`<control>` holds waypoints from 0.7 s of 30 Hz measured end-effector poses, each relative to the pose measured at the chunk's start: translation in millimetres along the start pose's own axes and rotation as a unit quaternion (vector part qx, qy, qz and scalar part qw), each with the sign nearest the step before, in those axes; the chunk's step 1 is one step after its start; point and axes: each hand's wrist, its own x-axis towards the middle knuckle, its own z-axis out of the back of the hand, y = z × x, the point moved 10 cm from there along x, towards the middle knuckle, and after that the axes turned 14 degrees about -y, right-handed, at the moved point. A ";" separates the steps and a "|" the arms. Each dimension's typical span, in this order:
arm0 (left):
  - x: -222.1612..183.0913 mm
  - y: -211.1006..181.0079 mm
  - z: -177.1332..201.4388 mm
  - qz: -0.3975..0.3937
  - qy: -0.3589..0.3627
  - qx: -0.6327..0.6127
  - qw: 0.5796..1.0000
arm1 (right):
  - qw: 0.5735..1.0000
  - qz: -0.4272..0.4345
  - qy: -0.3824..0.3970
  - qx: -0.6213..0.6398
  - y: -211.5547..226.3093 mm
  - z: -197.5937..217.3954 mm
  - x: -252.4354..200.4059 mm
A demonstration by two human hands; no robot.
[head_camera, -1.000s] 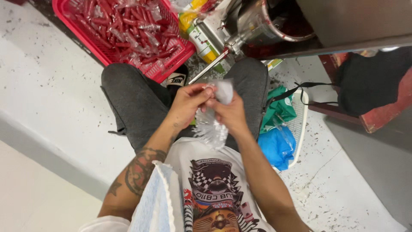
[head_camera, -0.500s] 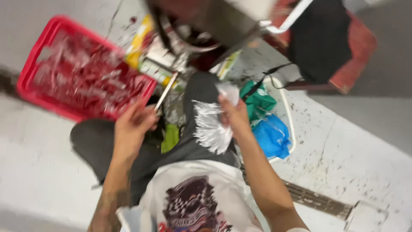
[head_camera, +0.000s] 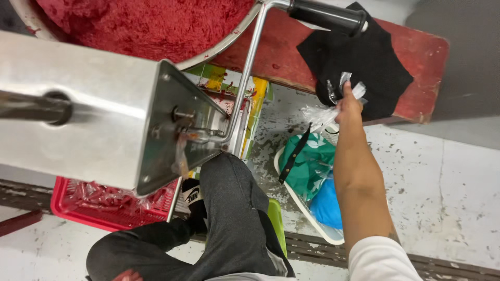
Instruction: The person operates a meat grinder to extrude ground meat into plastic casings, forming sausages. They guide the casing onto the nozzle, twist off sections of the filled casing, and place them into a red basket.
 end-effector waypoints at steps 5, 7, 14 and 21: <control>-207.9 -169.3 -142.5 -0.118 -0.119 0.282 0.945 | 0.996 0.053 0.020 -0.063 -4.2 18.9 -1.9; -233.2 -186.8 -225.6 -0.226 0.059 0.355 0.905 | 0.913 0.311 0.075 -0.253 30.2 50.3 -44.4; -354.5 -249.4 -470.1 -0.367 0.311 0.292 0.827 | 0.891 0.262 0.316 -0.196 -64.6 220.6 -137.8; -413.6 -124.7 -497.2 -0.224 0.492 0.218 0.813 | 0.915 0.361 0.136 -0.119 -134.5 335.1 -109.2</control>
